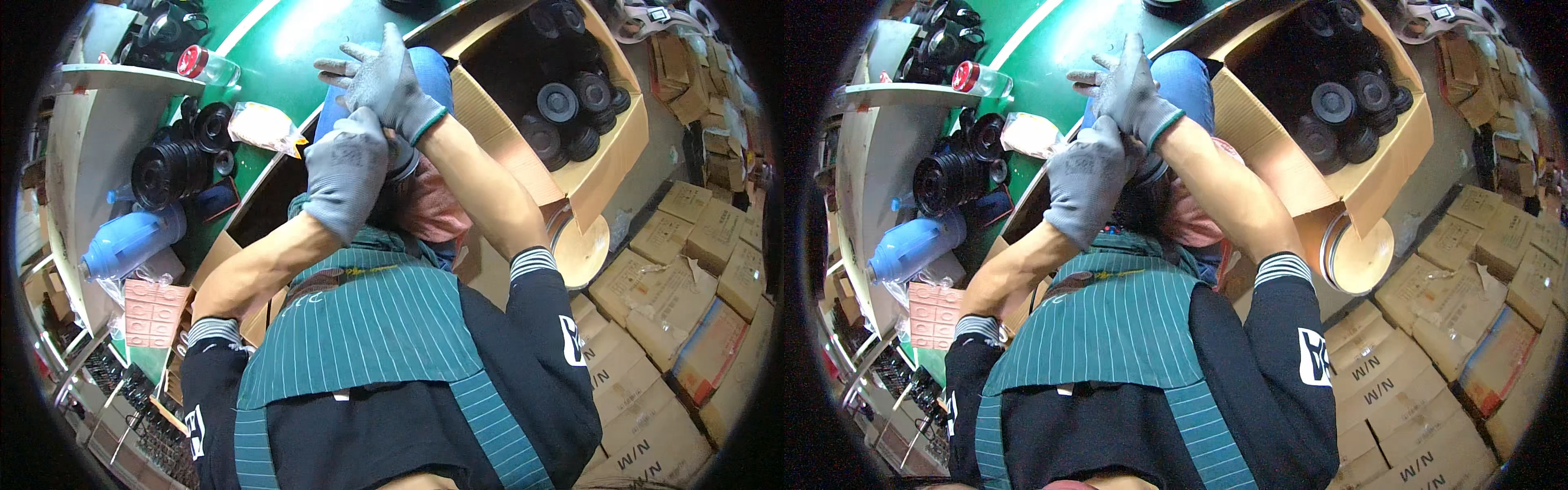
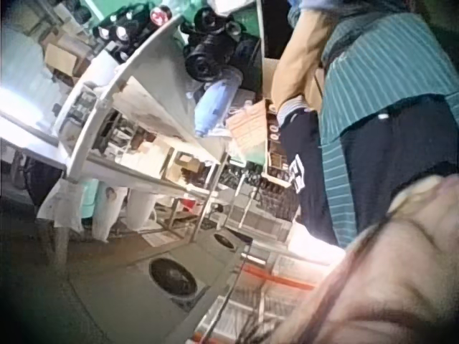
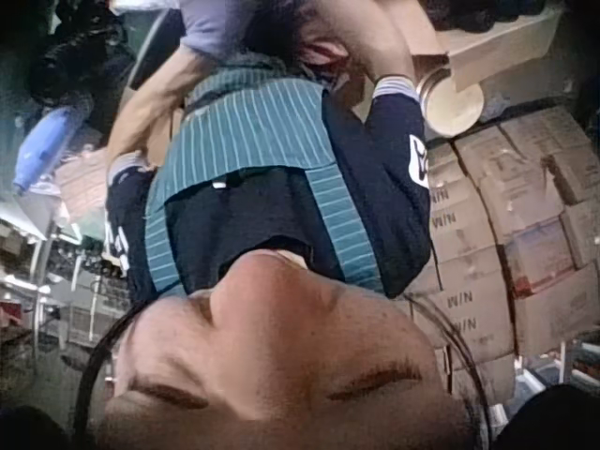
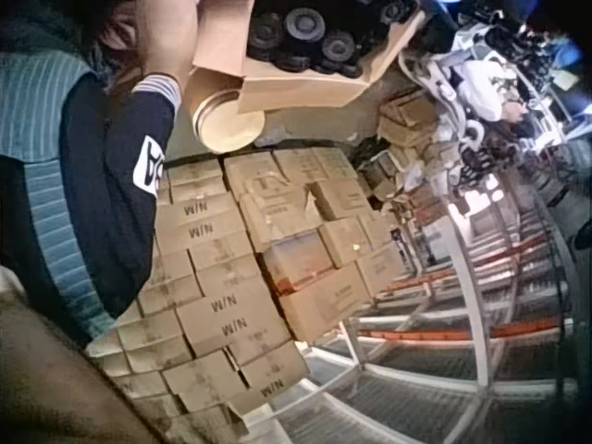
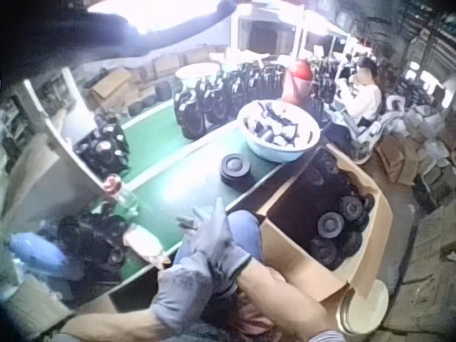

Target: The person sits on the floor and repeatedly picks up black cylindrical parts, inserts a metal rod into them, and places them into a cardboard box. The person handles the parts one at a time, using both hands to align and insert the rod before stacking the assembled units.

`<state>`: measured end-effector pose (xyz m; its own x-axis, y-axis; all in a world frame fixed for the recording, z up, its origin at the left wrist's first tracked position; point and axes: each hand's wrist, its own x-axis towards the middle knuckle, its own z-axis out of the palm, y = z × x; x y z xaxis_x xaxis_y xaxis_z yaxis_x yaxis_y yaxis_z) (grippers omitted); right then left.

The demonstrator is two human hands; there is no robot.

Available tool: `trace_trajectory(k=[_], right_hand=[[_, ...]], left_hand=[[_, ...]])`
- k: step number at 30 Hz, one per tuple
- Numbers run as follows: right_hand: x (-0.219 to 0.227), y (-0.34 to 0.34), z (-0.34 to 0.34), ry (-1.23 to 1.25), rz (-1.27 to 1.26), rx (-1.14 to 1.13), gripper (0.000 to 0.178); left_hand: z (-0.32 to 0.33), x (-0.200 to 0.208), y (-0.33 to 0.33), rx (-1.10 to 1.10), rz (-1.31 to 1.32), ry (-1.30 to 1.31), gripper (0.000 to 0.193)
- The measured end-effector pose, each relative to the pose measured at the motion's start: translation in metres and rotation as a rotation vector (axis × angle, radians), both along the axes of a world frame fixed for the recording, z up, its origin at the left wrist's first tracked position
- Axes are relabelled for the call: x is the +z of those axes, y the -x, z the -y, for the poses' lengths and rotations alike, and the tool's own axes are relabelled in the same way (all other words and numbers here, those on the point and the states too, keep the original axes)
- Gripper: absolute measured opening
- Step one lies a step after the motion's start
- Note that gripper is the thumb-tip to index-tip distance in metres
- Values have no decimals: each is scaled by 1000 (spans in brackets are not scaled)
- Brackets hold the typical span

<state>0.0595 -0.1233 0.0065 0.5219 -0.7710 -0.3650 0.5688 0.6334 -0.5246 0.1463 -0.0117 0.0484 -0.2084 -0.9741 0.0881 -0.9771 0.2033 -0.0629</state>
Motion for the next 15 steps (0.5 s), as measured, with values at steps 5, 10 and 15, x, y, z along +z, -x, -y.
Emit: trace_trajectory(k=[5, 10, 15], right_hand=[[-16, 57, -13, 376, -22, -446, 84], [-69, 55, -23, 421, -237, -376, 71], [-106, 28, 5, -221, 867, -58, 31]], left_hand=[[1, 7, -24, -33, -46, -25, 48], [-3, 23, -23, -77, -70, -117, 50], [-1, 27, -18, -44, -59, -178, 50]])
